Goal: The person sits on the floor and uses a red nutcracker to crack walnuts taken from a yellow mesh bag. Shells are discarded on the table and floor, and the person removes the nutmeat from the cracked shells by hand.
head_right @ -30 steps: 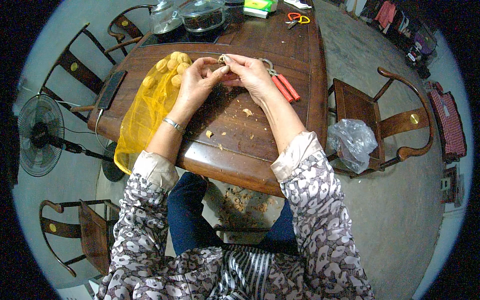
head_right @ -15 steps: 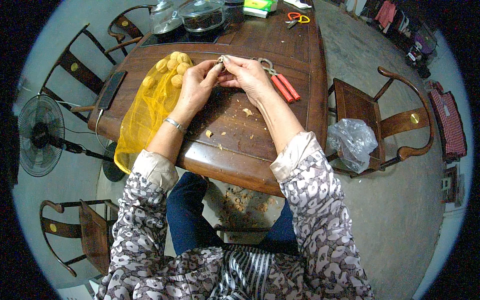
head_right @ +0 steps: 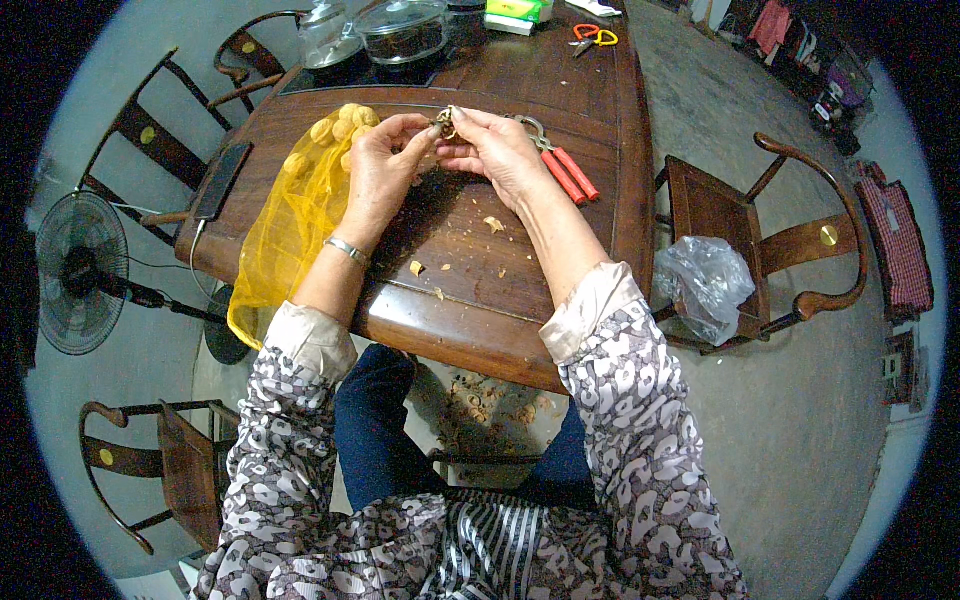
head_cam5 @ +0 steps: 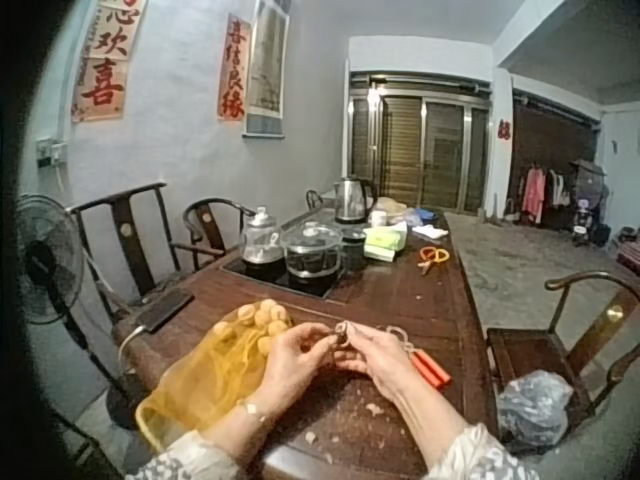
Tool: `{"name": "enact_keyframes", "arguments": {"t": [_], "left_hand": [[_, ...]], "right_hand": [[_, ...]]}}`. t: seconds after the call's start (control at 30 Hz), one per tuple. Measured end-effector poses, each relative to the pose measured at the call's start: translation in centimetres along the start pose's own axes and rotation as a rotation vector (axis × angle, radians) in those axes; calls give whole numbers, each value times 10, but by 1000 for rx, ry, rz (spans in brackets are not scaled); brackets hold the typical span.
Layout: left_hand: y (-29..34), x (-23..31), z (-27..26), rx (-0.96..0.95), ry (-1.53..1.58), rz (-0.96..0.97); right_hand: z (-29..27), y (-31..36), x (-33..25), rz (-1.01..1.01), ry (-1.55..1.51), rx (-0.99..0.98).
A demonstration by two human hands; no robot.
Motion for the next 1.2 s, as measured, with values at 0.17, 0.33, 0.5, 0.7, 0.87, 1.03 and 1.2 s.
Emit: {"name": "enact_keyframes", "arguments": {"t": [0.17, 0.33, 0.5, 0.7, 0.87, 1.03, 1.2], "left_hand": [[-2, -9, -1, 2, 198, -103], [2, -27, 9, -80, 450, -369], [7, -35, 12, -137, 562, -510], [0, -24, 5, -47, 355, -259], [5, 21, -3, 42, 23, 188], [4, 18, -5, 28, -96, 148], [-3, -13, -1, -18, 115, -78]], "right_hand": [[2, 2, 0, 37, -26, 34], [-2, 0, 0, 48, -78, 44], [3, 2, -2, 52, -111, 2], [-2, -2, -1, 31, -99, 5], [-4, -1, -3, 7, -51, 30], [-6, 0, -2, 13, -12, 47], [-5, -2, -1, 16, -53, 46]]}}
Point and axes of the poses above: each hand's wrist, its own y-axis away from the middle knuckle, its own z-axis out of the palm, x = y × z, the point moved 10 cm from there along -y, towards the middle knuckle, and after that the axes turned 11 degrees about x, right-handed, at the moved point
